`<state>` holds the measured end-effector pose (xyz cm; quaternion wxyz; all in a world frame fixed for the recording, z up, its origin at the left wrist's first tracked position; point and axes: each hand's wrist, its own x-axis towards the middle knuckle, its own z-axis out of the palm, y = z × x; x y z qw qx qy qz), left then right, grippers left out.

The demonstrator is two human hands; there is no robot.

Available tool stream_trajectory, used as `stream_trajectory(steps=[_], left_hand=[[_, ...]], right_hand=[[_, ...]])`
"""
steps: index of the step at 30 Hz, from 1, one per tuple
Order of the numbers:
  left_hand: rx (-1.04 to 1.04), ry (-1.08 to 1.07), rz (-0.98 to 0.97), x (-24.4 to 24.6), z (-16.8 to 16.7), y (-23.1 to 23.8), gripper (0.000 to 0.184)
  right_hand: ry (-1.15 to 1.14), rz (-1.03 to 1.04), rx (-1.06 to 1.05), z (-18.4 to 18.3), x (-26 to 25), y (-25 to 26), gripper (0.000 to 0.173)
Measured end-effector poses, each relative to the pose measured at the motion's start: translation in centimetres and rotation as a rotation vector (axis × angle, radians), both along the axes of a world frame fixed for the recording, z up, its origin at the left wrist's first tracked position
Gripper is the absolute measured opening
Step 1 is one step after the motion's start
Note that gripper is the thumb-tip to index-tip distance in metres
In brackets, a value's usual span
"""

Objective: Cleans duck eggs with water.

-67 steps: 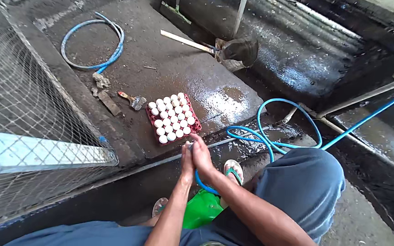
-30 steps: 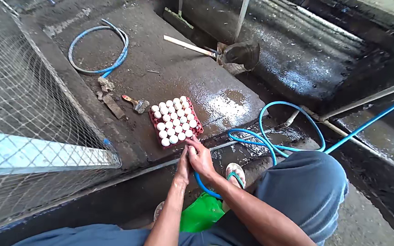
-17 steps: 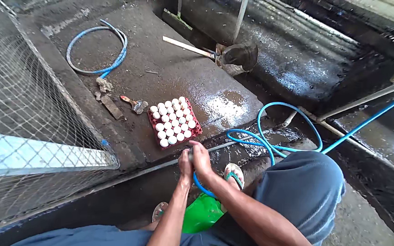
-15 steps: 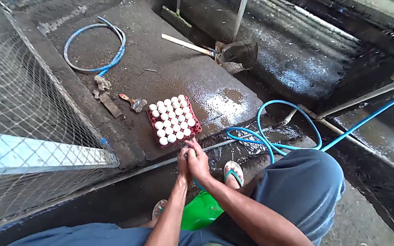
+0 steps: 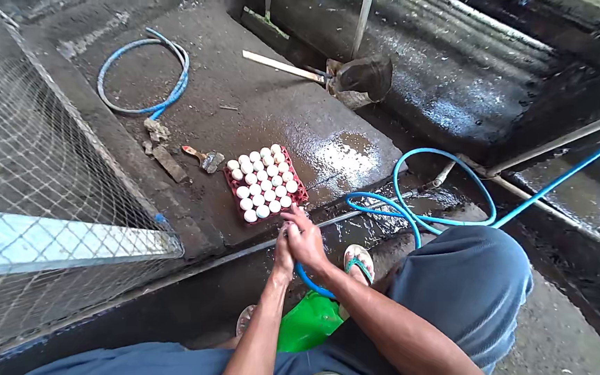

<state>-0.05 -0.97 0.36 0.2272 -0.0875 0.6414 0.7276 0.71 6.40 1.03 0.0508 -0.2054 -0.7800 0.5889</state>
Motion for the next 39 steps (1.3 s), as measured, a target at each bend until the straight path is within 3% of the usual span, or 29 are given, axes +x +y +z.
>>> stream_trajectory(steps=[3, 6, 10, 13, 15, 19, 22, 23, 26, 28, 31, 34, 36, 39], left_hand=[[-0.060, -0.019, -0.027, 0.2, 0.3, 0.2, 0.051], [-0.103, 0.075, 0.063, 0.3, 0.5, 0.6, 0.037], [-0.040, -0.069, 0.004, 0.2, 0.3, 0.3, 0.045], [-0.045, 0.030, 0.083, 0.2, 0.4, 0.5, 0.041], [-0.025, -0.042, 0.039, 0.2, 0.3, -0.2, 0.041], [0.141, -0.257, -0.184, -0.6, -0.2, -1.7, 0.051], [0.167, -0.277, -0.218, -1.4, -0.9, -2.4, 0.037], [0.156, -0.278, -0.191, -1.7, -0.9, -2.6, 0.036], [0.148, -0.299, -0.093, -1.7, 0.1, -2.2, 0.043], [0.097, -0.231, -0.081, -1.2, 0.2, -1.7, 0.044], [-0.056, -0.215, -0.094, -1.1, -0.4, -1.6, 0.044], [0.004, -0.209, -0.097, -1.7, -1.4, -1.7, 0.042], [0.055, -0.154, -0.090, -2.7, -2.5, -2.2, 0.039], [0.082, -0.170, -0.035, -4.4, -3.8, -3.2, 0.035]], right_hand=[[-0.179, -0.131, -0.264, 0.1, -0.9, 0.7, 0.042], [-0.062, -0.082, -0.202, 0.7, 0.4, -0.7, 0.043], [-0.186, -0.178, -0.374, -0.7, -1.3, 1.1, 0.042], [-0.087, -0.118, -0.228, 0.6, 0.3, -0.7, 0.044], [-0.060, -0.111, -0.235, 0.0, 0.4, -0.9, 0.044], [-0.430, -0.166, -0.676, -2.2, -1.9, 1.5, 0.039], [-0.431, -0.231, -0.756, -1.7, -1.8, 1.0, 0.043], [-0.355, -0.203, -0.672, -1.3, -1.5, 0.8, 0.045], [-0.119, -0.002, -0.143, -0.1, -0.3, -0.2, 0.047], [-0.060, 0.060, -0.025, -0.6, -0.1, -0.5, 0.047], [-0.289, 0.010, -0.307, -2.2, -1.3, 0.8, 0.048], [-0.522, -0.026, -0.480, -4.5, -1.9, 2.0, 0.048], [-0.627, 0.132, -0.436, -5.8, -1.3, 3.0, 0.046], [-0.689, 0.532, -0.458, -6.9, -0.2, 3.1, 0.038]])
